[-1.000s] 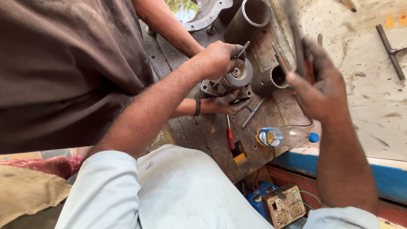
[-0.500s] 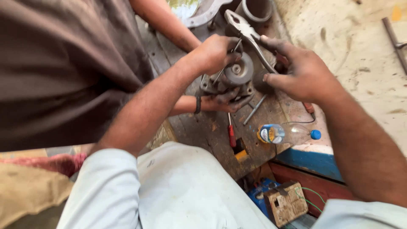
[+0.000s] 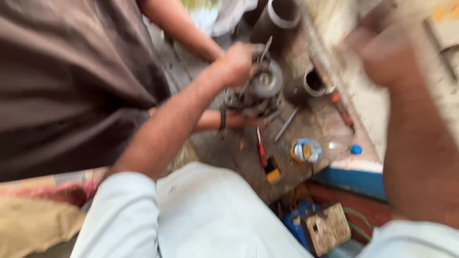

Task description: Dismantling and repairing an automotive alternator on a workbench using hand tools.

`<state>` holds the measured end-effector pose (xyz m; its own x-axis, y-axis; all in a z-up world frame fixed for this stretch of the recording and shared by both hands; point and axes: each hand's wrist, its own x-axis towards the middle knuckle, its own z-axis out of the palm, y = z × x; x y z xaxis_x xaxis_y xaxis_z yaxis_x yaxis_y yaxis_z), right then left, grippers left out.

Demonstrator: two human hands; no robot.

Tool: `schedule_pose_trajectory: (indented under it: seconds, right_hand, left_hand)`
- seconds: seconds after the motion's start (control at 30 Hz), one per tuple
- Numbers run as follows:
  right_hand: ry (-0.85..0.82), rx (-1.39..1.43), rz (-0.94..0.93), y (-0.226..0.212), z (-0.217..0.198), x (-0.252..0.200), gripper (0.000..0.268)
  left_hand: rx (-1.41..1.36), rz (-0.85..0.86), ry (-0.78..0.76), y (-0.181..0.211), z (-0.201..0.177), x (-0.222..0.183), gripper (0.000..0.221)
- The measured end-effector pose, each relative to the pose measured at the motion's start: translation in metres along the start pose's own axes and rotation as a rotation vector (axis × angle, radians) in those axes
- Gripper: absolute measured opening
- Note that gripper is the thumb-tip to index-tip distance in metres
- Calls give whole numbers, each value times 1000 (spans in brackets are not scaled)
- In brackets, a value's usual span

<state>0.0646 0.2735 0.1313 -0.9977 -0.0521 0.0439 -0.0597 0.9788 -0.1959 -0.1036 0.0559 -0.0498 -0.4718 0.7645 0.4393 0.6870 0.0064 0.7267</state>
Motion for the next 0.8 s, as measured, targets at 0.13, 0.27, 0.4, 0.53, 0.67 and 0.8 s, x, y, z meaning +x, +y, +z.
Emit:
schedule_pose_trajectory:
  seconds: [0.13,0.27,0.4,0.53,0.67,0.8]
  right_hand:
    - [159,-832,-162,80,17,6,17]
    - [191,-807,-89,45,3,16,17]
    - [-4,-27,197,-21,2,24,41]
    - [-270,60,288,-68,-9,32,72]
    - [-210,94,283,-65,-26,34,72]
    - [-242,-384,150,-6,13,29,44]
  left_hand:
    - [-52,-44,-26,11,-9,1,24]
    - [-98,-159,-65,12,-8,3,26]
    - [-109,-3,48,4,-2,-6,26]
    - [-156,-195,-19,15,-10,-6,23]
    - [-18,44,41,5,-9,7,26]
    - [-126,-35,82,11,-5,-13,25]
